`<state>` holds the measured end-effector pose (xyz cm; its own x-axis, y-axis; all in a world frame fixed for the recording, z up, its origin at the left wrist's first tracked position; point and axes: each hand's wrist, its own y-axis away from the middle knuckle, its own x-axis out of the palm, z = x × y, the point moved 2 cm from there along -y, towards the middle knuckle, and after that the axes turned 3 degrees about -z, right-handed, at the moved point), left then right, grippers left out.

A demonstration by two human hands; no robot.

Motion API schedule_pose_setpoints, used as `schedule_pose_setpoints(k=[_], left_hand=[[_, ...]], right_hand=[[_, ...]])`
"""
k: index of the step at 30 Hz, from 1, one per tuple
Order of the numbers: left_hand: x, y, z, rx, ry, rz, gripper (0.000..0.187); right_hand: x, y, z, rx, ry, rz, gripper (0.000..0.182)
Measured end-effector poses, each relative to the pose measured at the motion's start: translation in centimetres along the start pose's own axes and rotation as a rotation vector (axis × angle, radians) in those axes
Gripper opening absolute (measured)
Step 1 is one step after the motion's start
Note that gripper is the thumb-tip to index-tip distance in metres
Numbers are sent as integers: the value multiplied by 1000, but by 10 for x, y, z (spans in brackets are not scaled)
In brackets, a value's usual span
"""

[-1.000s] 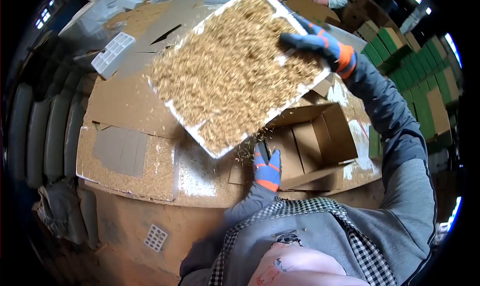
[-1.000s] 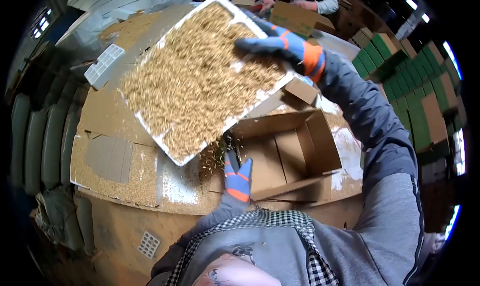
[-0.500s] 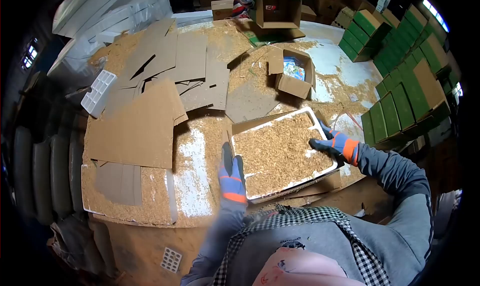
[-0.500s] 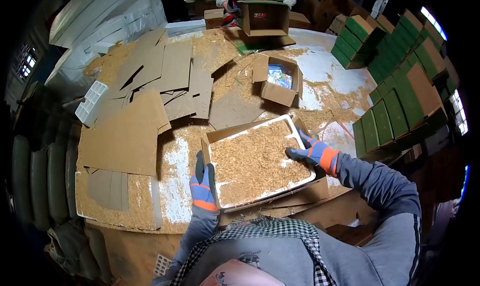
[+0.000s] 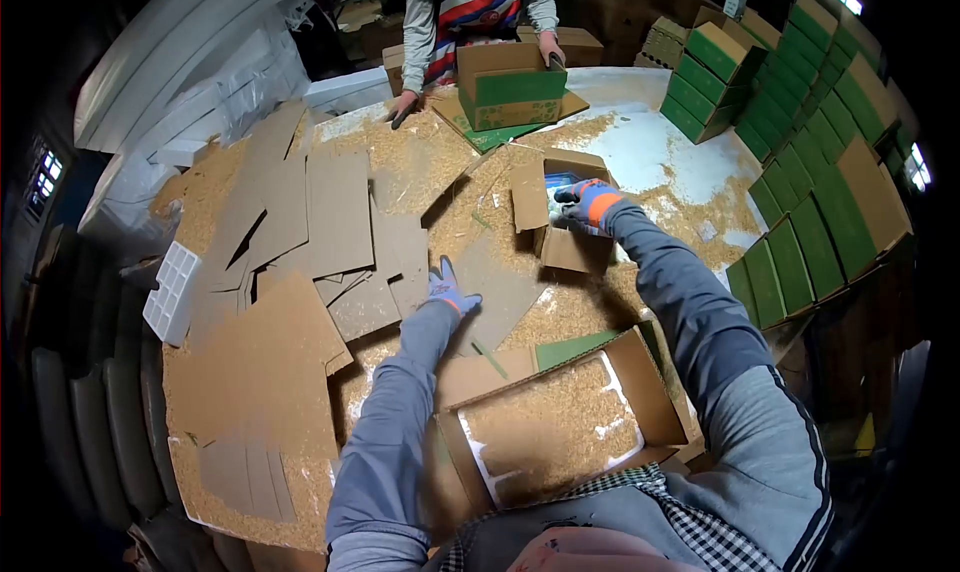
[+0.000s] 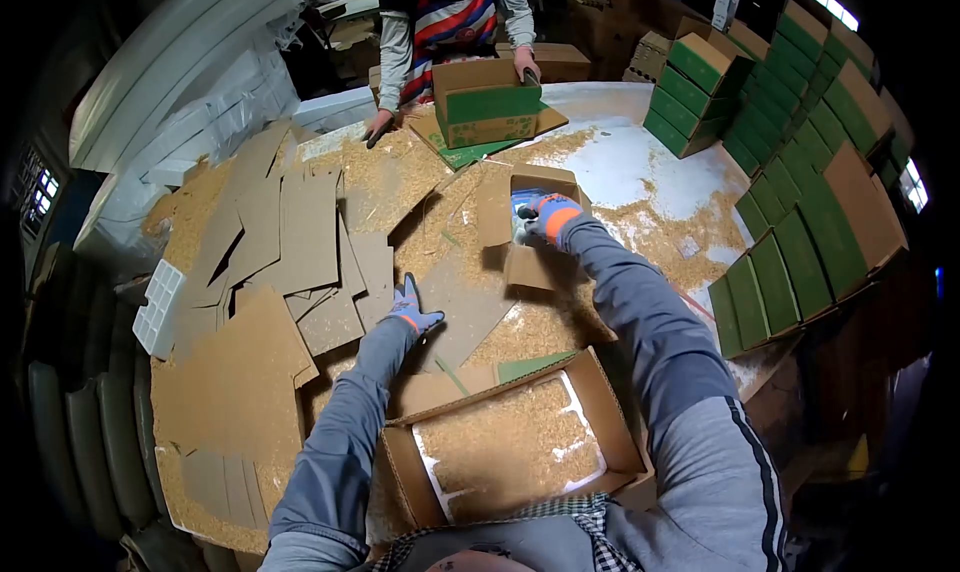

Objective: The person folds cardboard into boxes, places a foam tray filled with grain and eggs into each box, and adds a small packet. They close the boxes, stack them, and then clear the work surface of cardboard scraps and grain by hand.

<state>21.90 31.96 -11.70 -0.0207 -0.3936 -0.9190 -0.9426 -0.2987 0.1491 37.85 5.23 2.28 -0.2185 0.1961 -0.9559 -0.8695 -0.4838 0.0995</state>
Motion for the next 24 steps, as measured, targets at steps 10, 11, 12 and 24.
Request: schedule_pose_setpoints(k=[10, 11, 12, 24], left_hand=[[-74, -19, -27, 34, 77, 133, 75], [-100, -2, -35, 72, 114, 0, 61], [-137, 21, -48, 111, 146, -134, 47], [-95, 350, -121, 877, -31, 368, 29]], right_hand=[[33, -37, -88, -24, -178, 101, 49], [18, -28, -77, 34, -161, 145, 42], [22, -27, -80, 32, -167, 144, 42], [-35, 54, -32, -57, -276, -329, 40]])
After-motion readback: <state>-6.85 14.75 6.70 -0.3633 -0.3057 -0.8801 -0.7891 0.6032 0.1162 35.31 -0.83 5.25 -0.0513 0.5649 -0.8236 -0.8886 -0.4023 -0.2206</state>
